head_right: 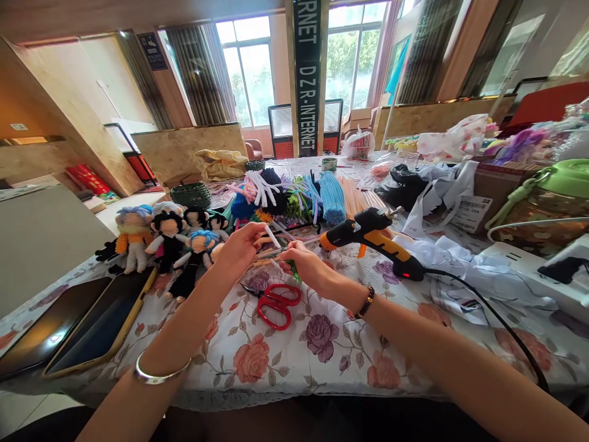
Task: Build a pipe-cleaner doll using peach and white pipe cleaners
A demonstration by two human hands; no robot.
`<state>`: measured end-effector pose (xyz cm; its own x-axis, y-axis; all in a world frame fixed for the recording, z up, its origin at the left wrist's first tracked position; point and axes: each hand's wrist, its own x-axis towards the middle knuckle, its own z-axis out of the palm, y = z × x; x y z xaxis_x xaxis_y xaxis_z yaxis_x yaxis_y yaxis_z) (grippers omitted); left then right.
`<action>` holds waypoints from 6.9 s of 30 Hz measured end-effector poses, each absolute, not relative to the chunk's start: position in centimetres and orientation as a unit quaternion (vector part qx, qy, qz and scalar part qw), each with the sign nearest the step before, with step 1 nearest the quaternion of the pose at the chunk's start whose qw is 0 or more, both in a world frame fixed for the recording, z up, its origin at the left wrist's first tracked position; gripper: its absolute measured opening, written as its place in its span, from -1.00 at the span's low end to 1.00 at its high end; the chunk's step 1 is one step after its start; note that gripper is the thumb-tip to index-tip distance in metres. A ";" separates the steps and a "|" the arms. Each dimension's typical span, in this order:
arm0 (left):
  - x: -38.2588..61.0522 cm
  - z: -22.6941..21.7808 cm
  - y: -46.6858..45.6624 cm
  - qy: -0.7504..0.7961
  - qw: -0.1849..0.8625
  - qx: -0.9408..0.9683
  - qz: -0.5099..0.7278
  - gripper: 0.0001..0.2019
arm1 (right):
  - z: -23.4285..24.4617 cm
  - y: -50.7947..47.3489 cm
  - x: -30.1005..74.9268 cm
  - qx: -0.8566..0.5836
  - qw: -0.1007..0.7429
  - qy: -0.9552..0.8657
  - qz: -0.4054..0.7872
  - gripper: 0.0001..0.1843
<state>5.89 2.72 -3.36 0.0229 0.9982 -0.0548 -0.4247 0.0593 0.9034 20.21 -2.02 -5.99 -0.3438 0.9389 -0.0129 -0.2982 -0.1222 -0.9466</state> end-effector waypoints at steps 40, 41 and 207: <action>5.5 -3.6 3.1 0.372 0.628 0.320 0.604 -0.90 | -7.5 -3.2 21.4 -0.516 0.496 -0.674 0.182 -0.63; 5.5 -3.6 3.1 0.373 0.629 0.317 0.604 -0.91 | -7.6 -3.3 21.5 -0.527 0.474 -0.690 0.145 -0.65; 3.2 -2.7 2.3 0.281 0.751 0.423 0.422 -0.74 | -6.6 -3.2 22.2 -0.416 0.351 -0.682 0.488 -0.55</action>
<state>3.18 2.27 -2.71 0.4858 0.8717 -0.0644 -0.3963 0.2853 0.8727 22.15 -3.25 -6.65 -0.4079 0.9100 0.0735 0.2243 0.1779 -0.9581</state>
